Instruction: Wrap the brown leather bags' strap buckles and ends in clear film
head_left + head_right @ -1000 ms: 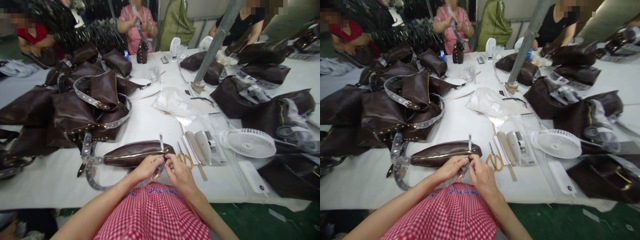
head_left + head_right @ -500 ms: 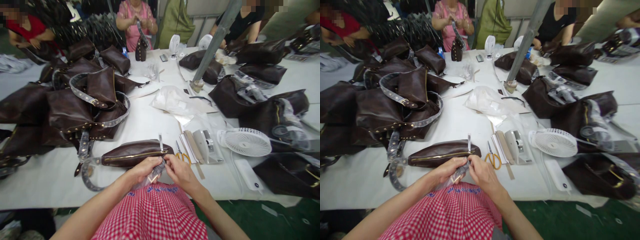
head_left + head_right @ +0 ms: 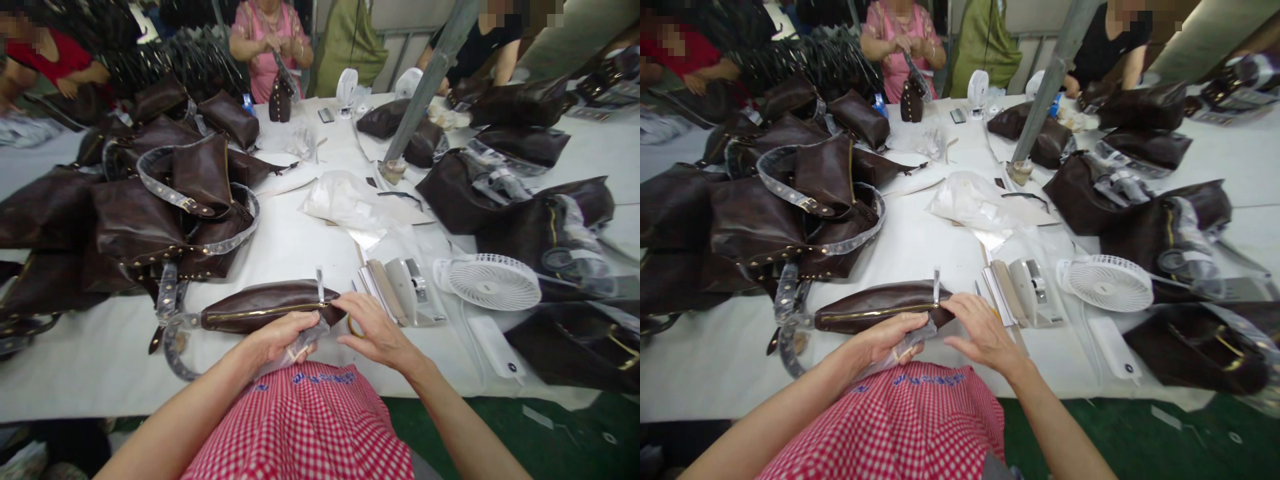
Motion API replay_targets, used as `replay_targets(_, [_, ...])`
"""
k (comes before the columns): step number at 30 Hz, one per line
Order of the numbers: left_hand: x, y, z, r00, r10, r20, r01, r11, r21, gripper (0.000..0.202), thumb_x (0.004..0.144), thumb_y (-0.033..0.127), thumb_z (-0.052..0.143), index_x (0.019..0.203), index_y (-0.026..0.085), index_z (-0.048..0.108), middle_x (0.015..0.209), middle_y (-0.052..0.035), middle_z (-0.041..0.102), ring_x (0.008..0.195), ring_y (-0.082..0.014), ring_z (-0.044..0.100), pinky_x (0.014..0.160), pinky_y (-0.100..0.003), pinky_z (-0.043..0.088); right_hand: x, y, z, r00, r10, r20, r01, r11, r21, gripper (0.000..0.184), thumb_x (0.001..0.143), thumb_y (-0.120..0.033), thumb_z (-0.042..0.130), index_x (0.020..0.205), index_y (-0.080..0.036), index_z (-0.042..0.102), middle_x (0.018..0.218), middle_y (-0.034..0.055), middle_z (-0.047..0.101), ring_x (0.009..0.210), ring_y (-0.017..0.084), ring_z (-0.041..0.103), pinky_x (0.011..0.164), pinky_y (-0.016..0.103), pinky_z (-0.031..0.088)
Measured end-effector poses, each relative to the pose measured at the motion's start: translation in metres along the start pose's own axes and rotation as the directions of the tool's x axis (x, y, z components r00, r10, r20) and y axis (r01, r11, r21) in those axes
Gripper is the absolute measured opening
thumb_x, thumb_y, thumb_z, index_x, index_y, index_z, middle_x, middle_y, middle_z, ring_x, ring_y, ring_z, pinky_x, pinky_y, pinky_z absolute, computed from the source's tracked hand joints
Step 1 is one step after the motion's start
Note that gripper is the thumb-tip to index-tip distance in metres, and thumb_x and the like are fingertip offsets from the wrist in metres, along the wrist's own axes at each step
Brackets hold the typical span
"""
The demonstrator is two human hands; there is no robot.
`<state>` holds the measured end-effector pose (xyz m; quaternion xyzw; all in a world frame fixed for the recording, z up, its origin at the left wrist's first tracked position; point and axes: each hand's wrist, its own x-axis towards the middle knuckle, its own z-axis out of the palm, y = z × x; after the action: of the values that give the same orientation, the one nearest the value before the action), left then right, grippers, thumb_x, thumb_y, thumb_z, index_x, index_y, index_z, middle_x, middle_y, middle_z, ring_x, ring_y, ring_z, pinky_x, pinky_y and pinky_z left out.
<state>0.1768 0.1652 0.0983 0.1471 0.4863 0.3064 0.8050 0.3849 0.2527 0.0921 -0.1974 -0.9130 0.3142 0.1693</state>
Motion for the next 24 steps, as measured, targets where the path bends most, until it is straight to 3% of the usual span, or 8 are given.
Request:
replay_targets(2, [-0.004,0.003,-0.004,1.000,-0.007,-0.020,0.007,1.000,-0.002,0.042,0.070,0.055,0.070,0.081,0.016,0.059,0.052,0.0021,0.055,0.039,-0.0091,0.047,0.037,-0.020,0.031,0.004,0.011,-0.001,0.996,-0.066,0.060,0.071,0.993,-0.089,0.055,0.089,-0.034,0.057,0.138,-0.018,0.039,0.130,0.0161,0.052,0.129,0.030,0.041,0.105,0.058,0.033])
replay_targets(4, [-0.009,0.006,-0.007,1.000,-0.006,-0.016,0.007,1.000,0.025,0.044,0.070,0.056,0.070,0.083,0.016,0.059,0.051,0.0021,0.056,0.039,-0.0088,0.046,0.038,-0.020,0.031,0.009,0.017,0.005,0.987,-0.111,0.119,0.126,0.985,-0.121,0.048,0.093,-0.029,0.050,0.139,-0.020,0.039,0.123,0.0135,0.057,0.124,0.026,0.047,0.108,0.060,0.030])
replay_targets(7, [-0.016,0.011,-0.013,1.000,0.004,0.005,-0.005,0.998,0.069,0.048,0.072,0.060,0.064,0.088,0.015,0.059,0.053,0.0007,0.059,0.038,-0.0086,0.047,0.040,-0.021,0.032,0.017,0.019,0.015,0.979,-0.165,0.120,0.180,0.975,-0.130,0.040,0.094,-0.023,0.048,0.133,-0.017,0.046,0.103,0.0104,0.061,0.100,0.021,0.058,0.101,0.052,0.042])
replay_targets(10, [-0.023,0.015,-0.021,0.999,0.031,0.030,-0.034,0.994,0.108,0.046,0.068,0.053,0.069,0.090,0.016,0.055,0.063,-0.0019,0.064,0.045,-0.0121,0.056,0.043,-0.022,0.035,0.020,0.015,0.023,0.980,-0.181,0.080,0.191,0.971,-0.146,0.040,0.092,-0.022,0.052,0.131,-0.012,0.048,0.099,0.0122,0.060,0.091,0.022,0.058,0.083,0.040,0.054])
replay_targets(15, [-0.034,0.025,-0.031,0.995,0.078,-0.059,-0.052,0.933,0.355,0.034,0.060,0.033,0.077,0.082,0.015,0.059,0.070,-0.0004,0.065,0.056,-0.0126,0.059,0.052,-0.022,0.040,0.021,0.011,0.030,0.954,-0.296,0.041,0.297,0.923,-0.243,0.040,0.092,-0.021,0.051,0.130,-0.009,0.048,0.097,0.0148,0.060,0.088,0.024,0.058,0.074,0.039,0.054])
replay_targets(18, [-0.035,0.031,-0.031,0.999,0.050,-0.003,-0.044,0.891,0.452,0.028,0.059,0.031,0.078,0.076,0.014,0.064,0.067,0.0004,0.066,0.059,-0.0125,0.057,0.059,-0.023,0.042,0.022,0.008,0.030,0.944,-0.329,0.029,0.325,0.910,-0.258,0.039,0.093,-0.021,0.050,0.130,-0.011,0.048,0.097,0.0142,0.061,0.087,0.023,0.059,0.074,0.039,0.053])
replay_targets(24, [-0.030,0.033,-0.030,0.990,-0.068,0.122,0.025,0.944,0.329,0.040,0.054,0.036,0.084,0.083,0.015,0.066,0.073,-0.0011,0.069,0.061,-0.0140,0.060,0.064,-0.027,0.046,0.025,-0.001,0.025,0.933,-0.358,0.045,0.358,0.906,-0.226,0.038,0.092,-0.022,0.052,0.127,-0.008,0.049,0.097,0.0151,0.062,0.087,0.023,0.059,0.073,0.038,0.054])
